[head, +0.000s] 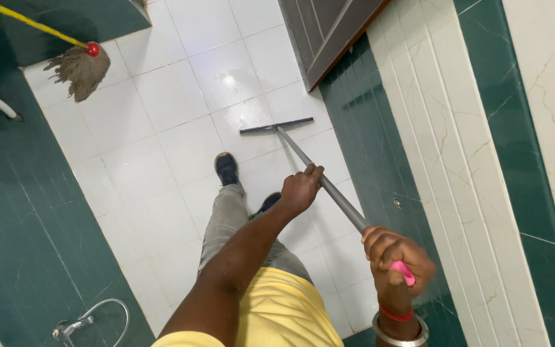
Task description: The person uses a squeegee to push water across a tiled bathroom floor, working around the toilet and towards the drainage area.
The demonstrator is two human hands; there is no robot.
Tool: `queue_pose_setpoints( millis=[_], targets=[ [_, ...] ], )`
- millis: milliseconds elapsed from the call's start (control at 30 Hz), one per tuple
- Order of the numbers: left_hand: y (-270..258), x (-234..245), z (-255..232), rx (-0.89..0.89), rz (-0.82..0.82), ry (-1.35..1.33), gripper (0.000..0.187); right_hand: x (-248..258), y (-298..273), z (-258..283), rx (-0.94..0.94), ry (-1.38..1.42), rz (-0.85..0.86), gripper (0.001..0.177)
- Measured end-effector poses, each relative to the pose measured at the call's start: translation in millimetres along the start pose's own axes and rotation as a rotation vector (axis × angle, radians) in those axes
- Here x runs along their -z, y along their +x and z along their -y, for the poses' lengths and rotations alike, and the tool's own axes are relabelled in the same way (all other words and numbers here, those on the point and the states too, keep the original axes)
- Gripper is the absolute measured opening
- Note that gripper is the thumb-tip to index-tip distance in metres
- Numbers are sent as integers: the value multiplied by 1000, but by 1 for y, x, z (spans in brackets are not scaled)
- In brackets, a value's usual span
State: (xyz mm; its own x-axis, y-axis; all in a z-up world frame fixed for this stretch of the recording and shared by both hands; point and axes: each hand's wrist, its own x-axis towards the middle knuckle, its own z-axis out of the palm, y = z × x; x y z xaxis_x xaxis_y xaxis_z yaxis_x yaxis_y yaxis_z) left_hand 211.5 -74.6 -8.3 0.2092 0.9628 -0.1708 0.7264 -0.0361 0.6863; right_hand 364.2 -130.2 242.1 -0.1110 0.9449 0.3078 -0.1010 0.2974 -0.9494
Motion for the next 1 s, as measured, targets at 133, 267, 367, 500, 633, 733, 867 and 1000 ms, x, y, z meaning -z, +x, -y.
queue_pose_setpoints(
  millis=[133,267,367,500,633,733,867,1000],
  targets=[
    [15,14,20,-3,-78,65,40,-12,17,-9,39,10,96,61],
    [47,39,57,-23,-150,163,48,-33,53,-37,75,29,155,59],
    [78,58,87,24,-95,154,50,-49,85,-56,102,41,205,57],
    [118,83,127,179,-117,201,54,-73,131,-84,116,59,339,52],
    [146,93,137,247,-48,230,53,-83,168,-98,29,11,374,48],
    [150,97,110,224,-69,38,39,-68,188,-84,-100,0,289,44],
    [148,109,68,176,-122,-35,35,-47,212,-64,-117,28,285,48],
    [166,122,62,54,-297,53,39,-45,239,-72,-18,128,278,61]
  ],
)
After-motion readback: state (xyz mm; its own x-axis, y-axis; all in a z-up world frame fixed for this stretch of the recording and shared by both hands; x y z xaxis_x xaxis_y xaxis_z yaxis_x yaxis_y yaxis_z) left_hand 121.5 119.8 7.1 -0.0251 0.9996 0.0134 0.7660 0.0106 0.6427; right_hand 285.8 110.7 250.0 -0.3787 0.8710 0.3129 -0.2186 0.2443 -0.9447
